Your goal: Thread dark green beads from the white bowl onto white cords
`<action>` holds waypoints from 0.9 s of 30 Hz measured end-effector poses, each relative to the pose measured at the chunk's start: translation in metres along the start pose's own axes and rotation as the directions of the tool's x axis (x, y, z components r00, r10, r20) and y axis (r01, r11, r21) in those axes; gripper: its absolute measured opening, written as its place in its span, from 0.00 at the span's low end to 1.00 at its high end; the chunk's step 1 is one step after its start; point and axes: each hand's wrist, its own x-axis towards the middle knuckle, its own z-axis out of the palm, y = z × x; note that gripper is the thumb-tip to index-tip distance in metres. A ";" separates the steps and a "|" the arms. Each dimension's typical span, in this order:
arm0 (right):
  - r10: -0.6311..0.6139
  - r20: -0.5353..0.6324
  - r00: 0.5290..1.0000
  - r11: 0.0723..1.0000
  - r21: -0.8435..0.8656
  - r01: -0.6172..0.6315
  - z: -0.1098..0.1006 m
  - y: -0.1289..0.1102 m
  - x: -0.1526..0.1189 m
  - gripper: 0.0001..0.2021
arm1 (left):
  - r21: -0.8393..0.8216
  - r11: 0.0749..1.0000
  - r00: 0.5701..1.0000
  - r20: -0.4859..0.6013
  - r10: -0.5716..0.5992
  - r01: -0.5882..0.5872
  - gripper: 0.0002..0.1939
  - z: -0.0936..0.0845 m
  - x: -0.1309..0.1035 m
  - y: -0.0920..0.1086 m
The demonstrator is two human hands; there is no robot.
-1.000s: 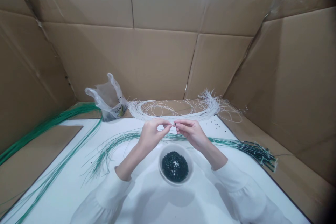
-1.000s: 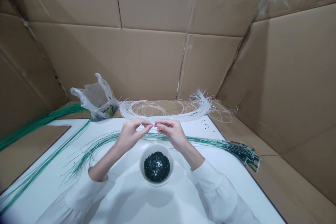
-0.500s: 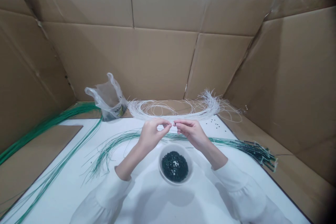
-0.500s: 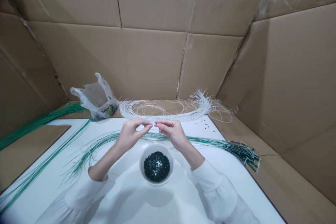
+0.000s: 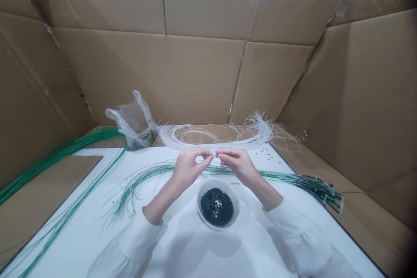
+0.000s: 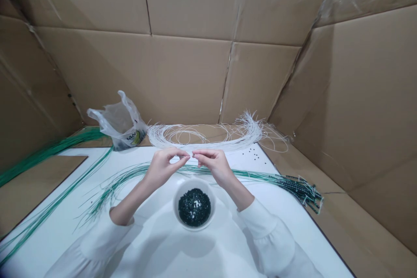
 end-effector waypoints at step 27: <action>0.039 0.056 0.998 0.987 -0.159 -0.030 -0.002 -0.007 0.001 0.10 | 0.003 0.995 0.995 -0.014 -0.103 0.103 0.09 0.007 0.000 -0.003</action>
